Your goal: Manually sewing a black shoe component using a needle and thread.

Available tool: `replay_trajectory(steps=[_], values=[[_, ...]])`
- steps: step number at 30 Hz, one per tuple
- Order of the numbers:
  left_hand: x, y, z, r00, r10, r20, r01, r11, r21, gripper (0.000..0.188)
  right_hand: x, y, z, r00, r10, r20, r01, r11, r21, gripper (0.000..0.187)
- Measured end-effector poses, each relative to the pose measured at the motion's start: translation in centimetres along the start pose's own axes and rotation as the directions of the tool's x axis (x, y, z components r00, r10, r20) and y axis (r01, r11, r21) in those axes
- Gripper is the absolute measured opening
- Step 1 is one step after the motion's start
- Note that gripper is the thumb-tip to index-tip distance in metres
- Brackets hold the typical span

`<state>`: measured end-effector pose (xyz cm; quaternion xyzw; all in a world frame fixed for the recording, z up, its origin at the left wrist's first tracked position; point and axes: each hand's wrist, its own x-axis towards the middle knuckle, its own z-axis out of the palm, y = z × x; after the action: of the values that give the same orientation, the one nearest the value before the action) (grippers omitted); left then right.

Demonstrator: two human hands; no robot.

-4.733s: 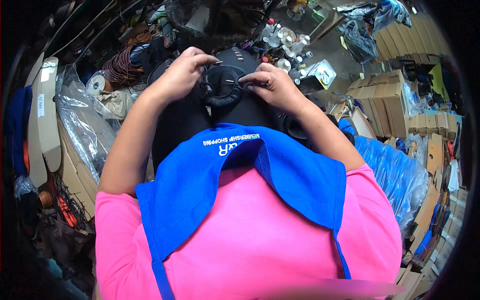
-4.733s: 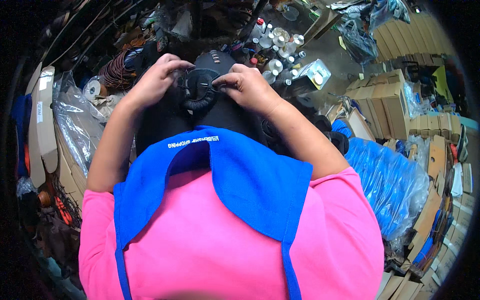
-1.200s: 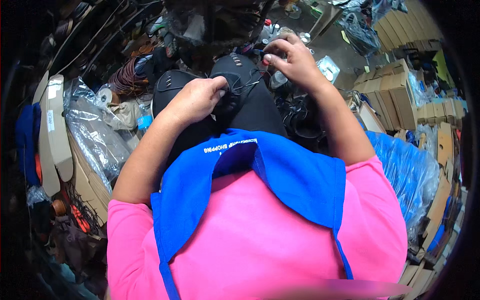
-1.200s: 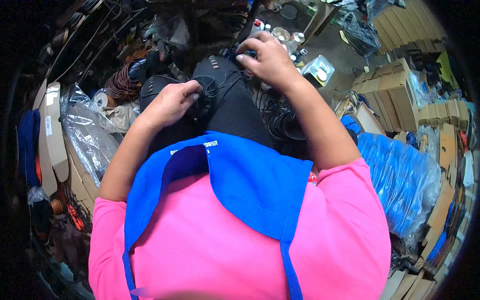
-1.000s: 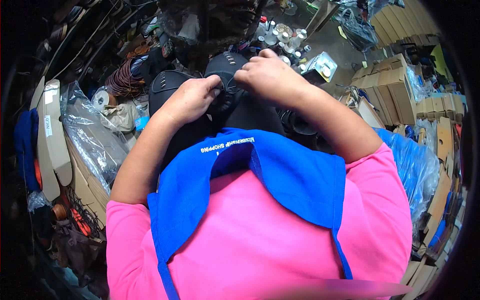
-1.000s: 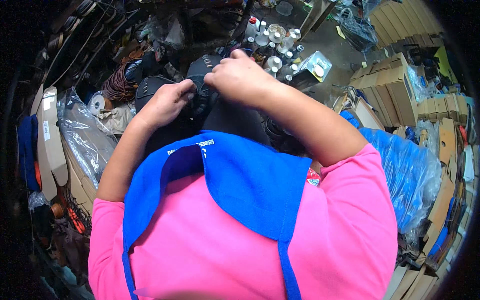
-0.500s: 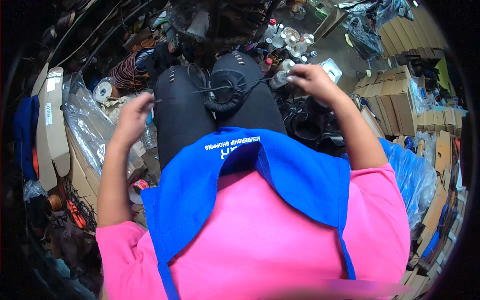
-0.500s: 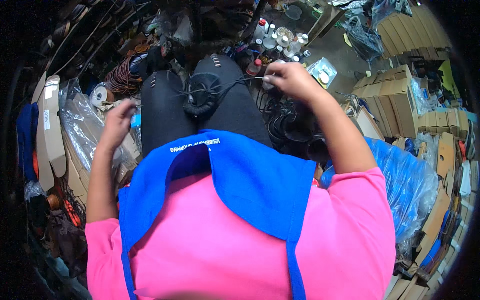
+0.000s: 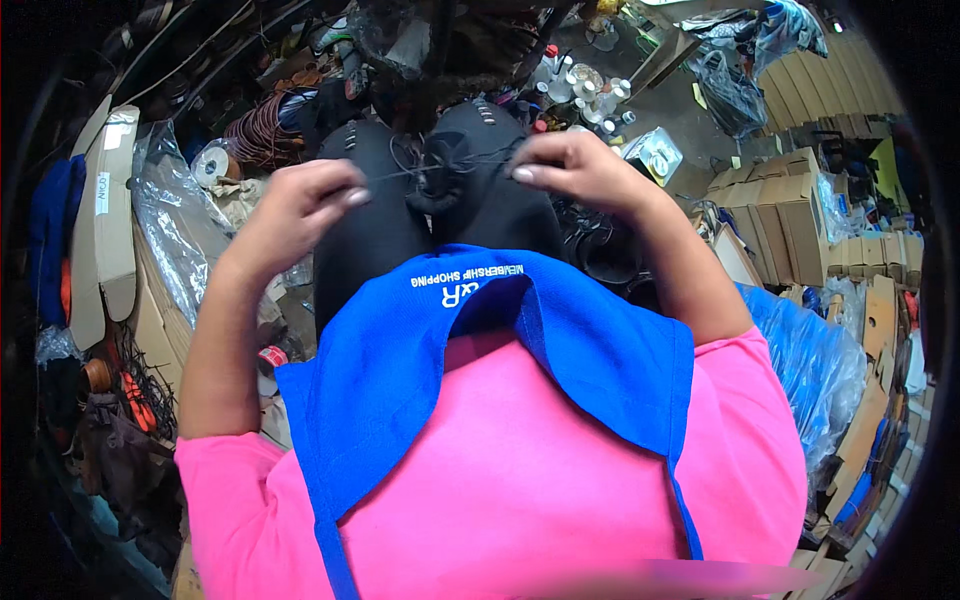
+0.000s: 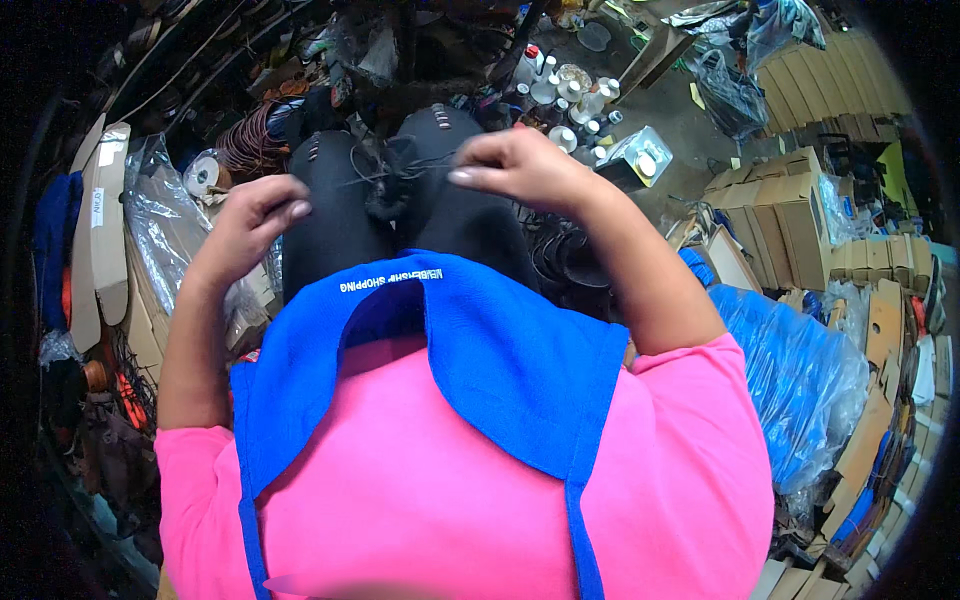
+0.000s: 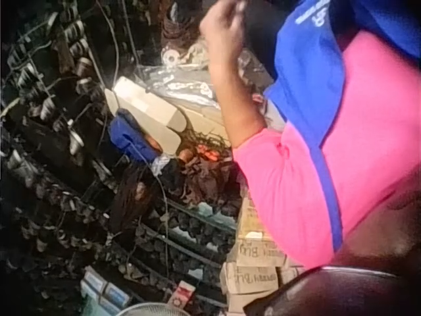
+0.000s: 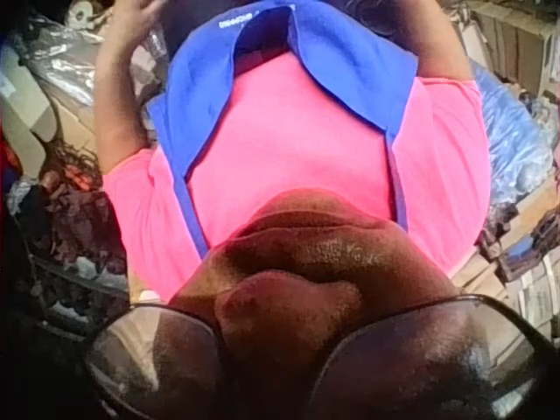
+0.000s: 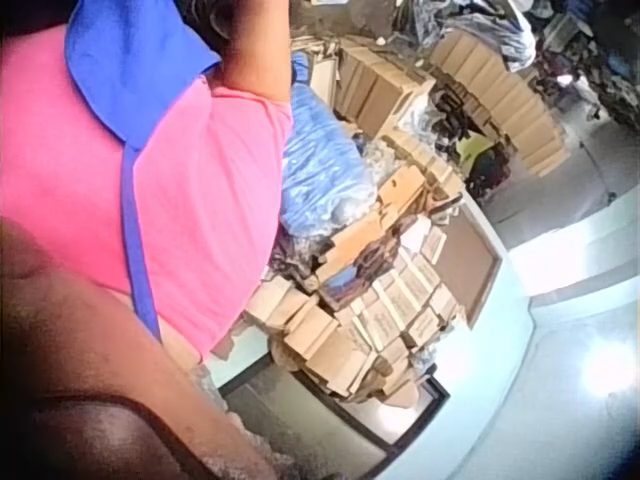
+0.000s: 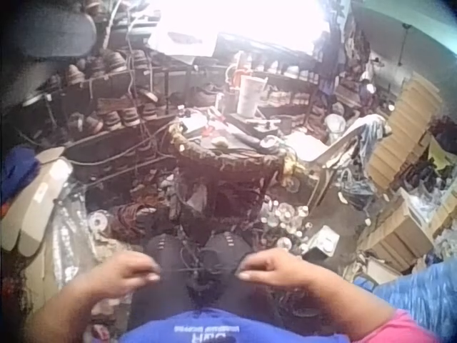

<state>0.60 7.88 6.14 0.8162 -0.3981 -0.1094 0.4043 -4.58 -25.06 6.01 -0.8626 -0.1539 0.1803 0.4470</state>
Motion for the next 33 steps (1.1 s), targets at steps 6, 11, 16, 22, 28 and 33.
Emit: replay_trajectory(steps=[6, 11, 16, 22, 28, 33], values=[[-12.4, -10.7, -13.7, 0.841, -0.264, -0.473, 0.485, 0.756, 0.44, 0.013, -11.7, 10.8, -8.0, 0.751, 0.4, -0.526, -0.605, 0.736, -0.304, 0.025], [-12.3, -11.7, -12.7, 0.743, -0.353, -0.569, 0.668, 0.442, 0.598, 0.017, -18.5, 17.7, -9.9, 0.654, 0.498, -0.57, -0.725, 0.627, -0.284, 0.027], [0.3, -4.2, -0.5, 0.955, -0.176, -0.237, 0.23, 0.947, 0.223, 0.034, -7.0, 8.3, -3.3, 0.964, 0.231, -0.133, -0.262, 0.913, -0.312, 0.028], [8.5, -1.6, 6.2, 1.0, -0.009, 0.012, 0.01, 0.997, -0.083, 0.027, 1.8, 1.3, -0.1, 0.979, 0.007, -0.206, -0.003, 1.0, 0.019, 0.015], [10.4, -2.3, 5.5, 0.966, -0.076, 0.246, 0.108, 0.987, -0.119, 0.023, 3.7, 1.7, -0.2, 0.964, -0.22, -0.15, 0.159, 0.927, -0.34, 0.013], [10.4, -2.9, 5.8, 0.952, -0.052, 0.301, 0.129, 0.962, -0.241, 0.017, 3.8, 1.2, 0.5, 0.982, -0.152, -0.11, 0.123, 0.964, -0.234, 0.009]])
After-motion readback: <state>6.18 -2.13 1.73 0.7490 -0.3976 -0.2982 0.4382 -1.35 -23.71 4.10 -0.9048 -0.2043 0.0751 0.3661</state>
